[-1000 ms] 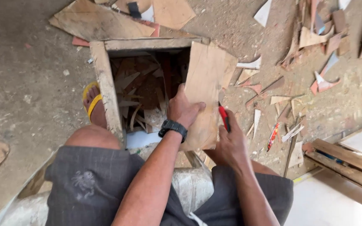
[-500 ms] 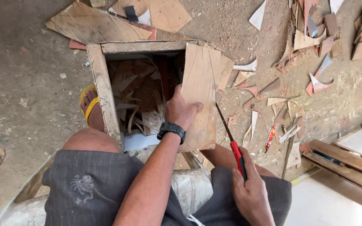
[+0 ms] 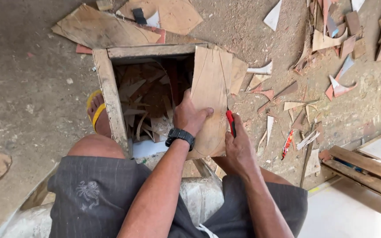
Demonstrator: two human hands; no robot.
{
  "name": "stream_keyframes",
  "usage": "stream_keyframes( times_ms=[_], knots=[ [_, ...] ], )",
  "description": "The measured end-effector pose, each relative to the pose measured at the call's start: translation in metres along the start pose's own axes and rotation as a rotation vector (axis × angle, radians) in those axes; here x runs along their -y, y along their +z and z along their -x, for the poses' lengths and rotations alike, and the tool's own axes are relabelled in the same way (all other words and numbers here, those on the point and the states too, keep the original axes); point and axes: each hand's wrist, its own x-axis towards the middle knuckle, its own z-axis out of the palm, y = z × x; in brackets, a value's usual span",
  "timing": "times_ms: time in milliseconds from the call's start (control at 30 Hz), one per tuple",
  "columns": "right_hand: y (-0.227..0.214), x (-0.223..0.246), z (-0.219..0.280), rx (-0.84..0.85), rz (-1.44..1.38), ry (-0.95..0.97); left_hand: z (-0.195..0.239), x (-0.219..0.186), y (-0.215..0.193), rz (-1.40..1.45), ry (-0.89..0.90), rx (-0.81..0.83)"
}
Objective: Sawing a piece of plywood using a hand saw on a workshop floor.
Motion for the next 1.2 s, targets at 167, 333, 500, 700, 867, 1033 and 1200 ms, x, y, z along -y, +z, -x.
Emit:
stream_keyframes(
  times_ms=[167, 333, 500, 700, 867, 1033, 1200],
  knots=[
    [-0.021, 0.036, 0.044, -0.025, 0.018, -0.035, -0.005, -0.003, -0.003, 0.019, 0.002, -0.024],
    [-0.039, 0.003, 0.088, -0.063, 0.102, -0.032, 0.002, -0.003, -0.002, 0.022, 0.0, -0.011],
    [-0.035, -0.03, 0.104, -0.12, 0.101, 0.074, -0.003, -0.002, -0.001, 0.036, 0.006, -0.046],
    [-0.007, -0.024, 0.025, -0.091, -0.031, -0.107, -0.003, 0.002, 0.003, 0.057, 0.047, -0.033],
    [-0.007, -0.007, 0.006, -0.048, -0.126, -0.133, -0.003, -0.002, -0.002, 0.052, 0.042, -0.008],
    [-0.005, 0.02, 0.027, -0.038, 0.034, -0.096, -0.004, 0.001, -0.002, 0.053, 0.031, -0.021],
    [-0.011, 0.013, 0.005, -0.013, 0.129, -0.028, -0.006, -0.007, -0.003, 0.043, 0.009, -0.025]
  ],
)
